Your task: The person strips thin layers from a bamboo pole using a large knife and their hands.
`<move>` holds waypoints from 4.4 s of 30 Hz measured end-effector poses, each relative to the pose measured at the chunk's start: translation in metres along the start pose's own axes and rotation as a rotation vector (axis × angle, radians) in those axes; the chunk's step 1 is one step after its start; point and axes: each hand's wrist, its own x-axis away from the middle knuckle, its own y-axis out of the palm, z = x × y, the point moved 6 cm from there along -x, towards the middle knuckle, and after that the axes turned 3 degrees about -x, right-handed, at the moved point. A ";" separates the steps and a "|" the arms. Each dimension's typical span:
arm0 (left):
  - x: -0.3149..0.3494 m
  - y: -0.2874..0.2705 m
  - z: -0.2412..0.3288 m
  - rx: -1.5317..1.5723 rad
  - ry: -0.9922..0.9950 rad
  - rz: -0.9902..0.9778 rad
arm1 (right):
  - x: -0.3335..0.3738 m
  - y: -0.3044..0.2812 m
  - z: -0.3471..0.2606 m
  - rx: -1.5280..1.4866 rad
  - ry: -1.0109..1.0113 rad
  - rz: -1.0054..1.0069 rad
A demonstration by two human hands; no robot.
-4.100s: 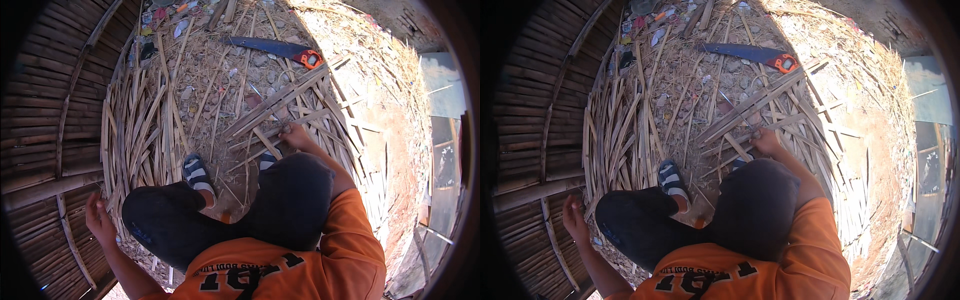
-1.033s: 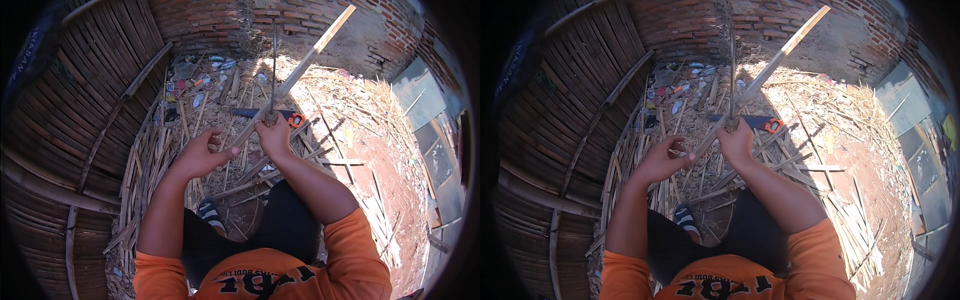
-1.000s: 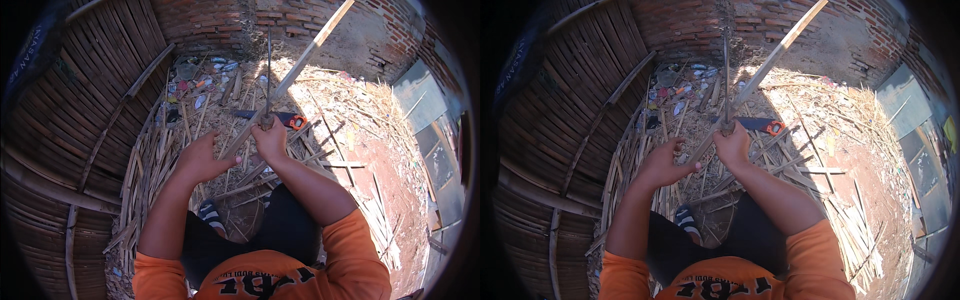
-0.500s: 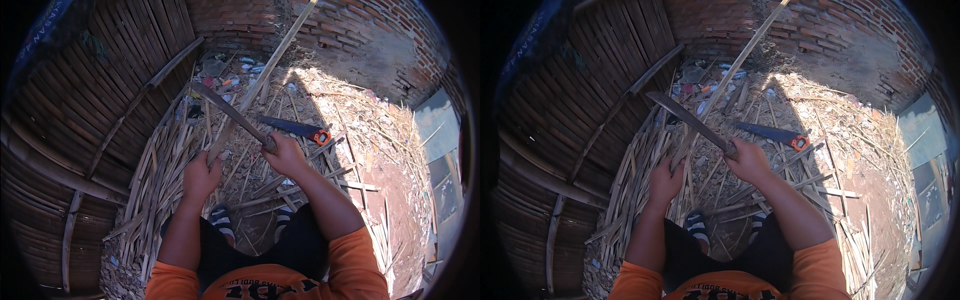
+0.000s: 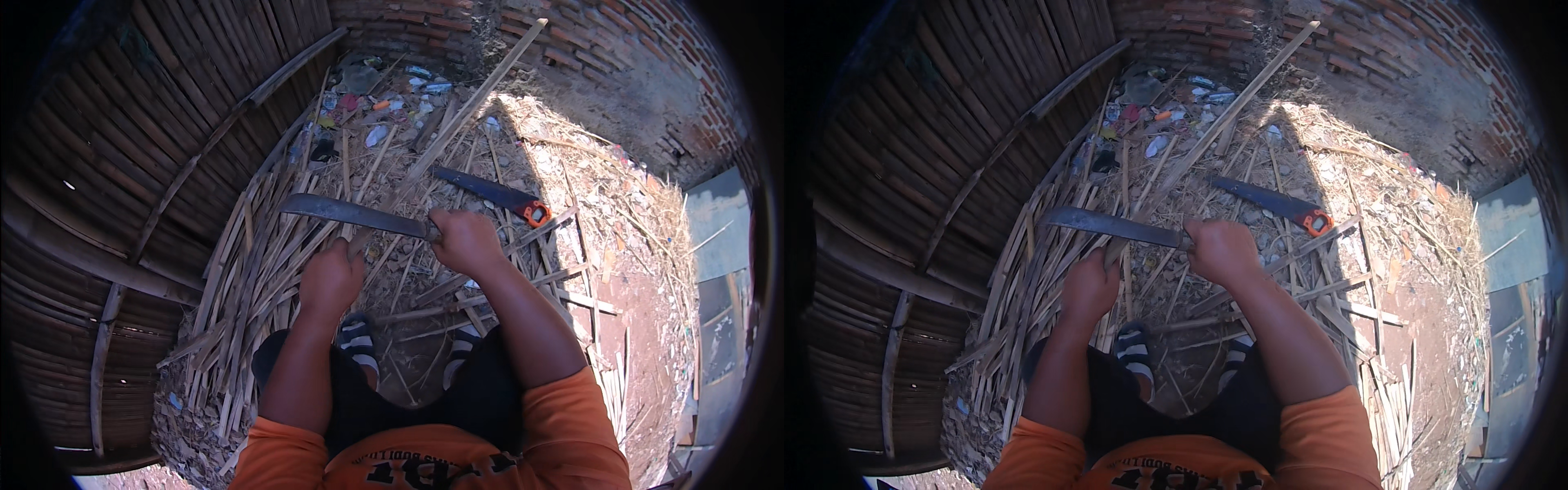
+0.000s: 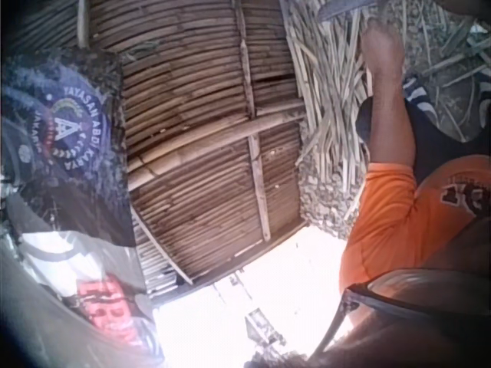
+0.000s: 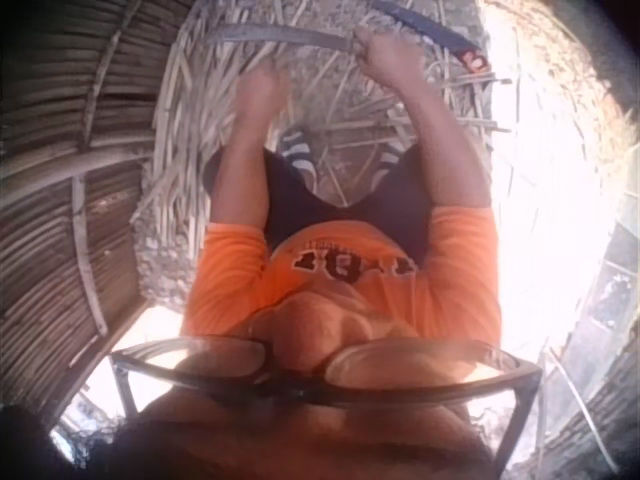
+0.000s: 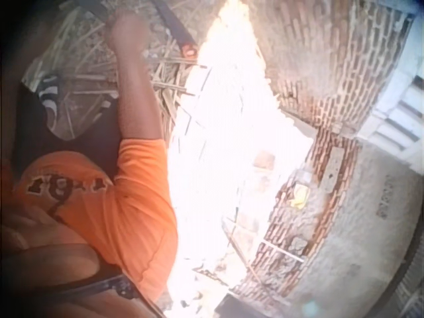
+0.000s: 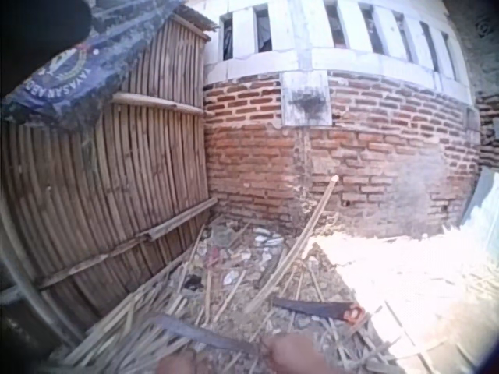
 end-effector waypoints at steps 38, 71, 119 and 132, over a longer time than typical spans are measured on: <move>-0.036 -0.109 0.073 1.218 0.558 0.755 | 0.024 0.018 0.033 -0.831 0.225 -0.080; -0.015 -0.165 0.095 1.330 0.418 0.907 | 0.068 0.039 -0.046 -0.488 0.131 -0.119; -0.019 -0.159 0.084 1.349 0.465 0.878 | 0.063 0.031 -0.050 -0.653 0.196 0.002; -0.014 -0.158 0.064 1.331 0.408 0.913 | 0.065 0.100 -0.050 -0.588 0.149 -0.073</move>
